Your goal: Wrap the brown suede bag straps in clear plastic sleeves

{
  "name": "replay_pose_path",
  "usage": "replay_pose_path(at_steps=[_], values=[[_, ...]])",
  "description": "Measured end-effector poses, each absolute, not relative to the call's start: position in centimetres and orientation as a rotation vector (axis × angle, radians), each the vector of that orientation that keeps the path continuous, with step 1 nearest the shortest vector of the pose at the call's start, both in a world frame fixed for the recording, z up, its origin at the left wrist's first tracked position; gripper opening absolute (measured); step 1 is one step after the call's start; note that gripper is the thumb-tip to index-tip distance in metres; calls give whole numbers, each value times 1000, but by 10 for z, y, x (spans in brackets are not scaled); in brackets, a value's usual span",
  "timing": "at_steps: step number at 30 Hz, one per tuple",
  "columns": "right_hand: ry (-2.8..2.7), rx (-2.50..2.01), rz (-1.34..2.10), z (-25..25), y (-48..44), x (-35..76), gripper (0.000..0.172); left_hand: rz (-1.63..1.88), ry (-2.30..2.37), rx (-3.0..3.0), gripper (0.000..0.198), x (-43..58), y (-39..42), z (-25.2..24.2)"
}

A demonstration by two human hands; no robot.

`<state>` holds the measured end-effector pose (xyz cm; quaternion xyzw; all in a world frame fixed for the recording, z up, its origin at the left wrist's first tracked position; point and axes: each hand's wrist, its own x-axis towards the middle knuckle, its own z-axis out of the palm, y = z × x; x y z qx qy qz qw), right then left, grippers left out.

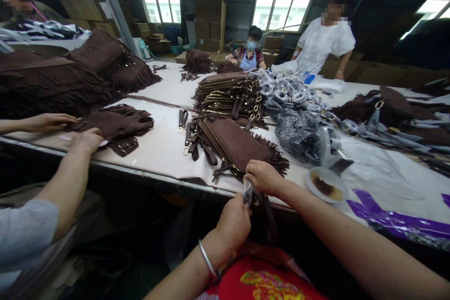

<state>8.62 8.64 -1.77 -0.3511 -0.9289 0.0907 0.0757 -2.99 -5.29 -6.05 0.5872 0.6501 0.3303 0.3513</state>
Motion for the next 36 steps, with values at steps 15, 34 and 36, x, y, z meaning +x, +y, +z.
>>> replay_pose_path(at_steps=[15,34,36], values=[[-2583,-931,118,-19,60,114,26,994,1080,437,29,-45,-40,-41],[-2551,-616,-36,-63,68,103,21,796,768,511,44,-72,-96,-52],[-2542,-594,-55,-63,67,101,20,818,818,444,49,-67,-74,-47]])
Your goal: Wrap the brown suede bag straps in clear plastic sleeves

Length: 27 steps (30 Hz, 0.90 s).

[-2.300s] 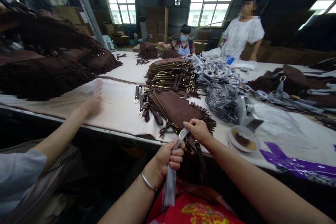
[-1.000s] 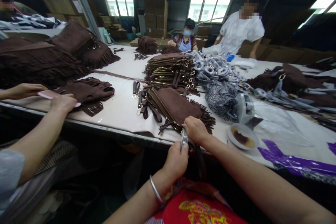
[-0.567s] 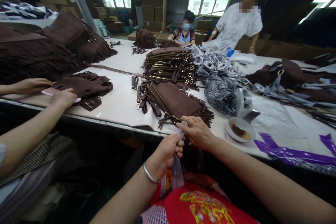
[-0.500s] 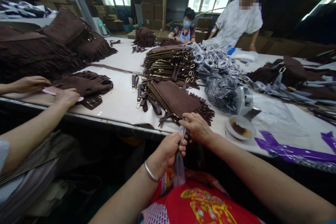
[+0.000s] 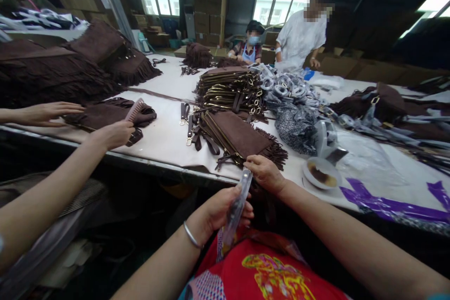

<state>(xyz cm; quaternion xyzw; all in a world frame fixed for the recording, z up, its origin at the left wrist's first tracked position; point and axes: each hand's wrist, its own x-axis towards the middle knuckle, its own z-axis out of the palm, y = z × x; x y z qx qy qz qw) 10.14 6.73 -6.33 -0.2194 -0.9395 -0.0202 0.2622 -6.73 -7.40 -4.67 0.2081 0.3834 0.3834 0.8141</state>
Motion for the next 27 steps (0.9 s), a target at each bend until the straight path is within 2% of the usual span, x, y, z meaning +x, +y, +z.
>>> replay_pose_path(at_steps=[7,14,18,24,27], values=[[-2595,-546,-97,-61,73,112,22,1003,1007,355,26,-35,-26,-46],[-2528,-629,15,-66,78,119,26,988,1318,639,41,-25,-29,-54],[-2438,-711,109,-48,58,144,36,960,1266,596,47,-29,-22,-57],[-1783,-1255,160,-3,80,260,22,958,1161,483,46,-29,-16,-58],[-1249,-1832,474,17,126,321,23,957,1134,487,45,-25,-15,-58]])
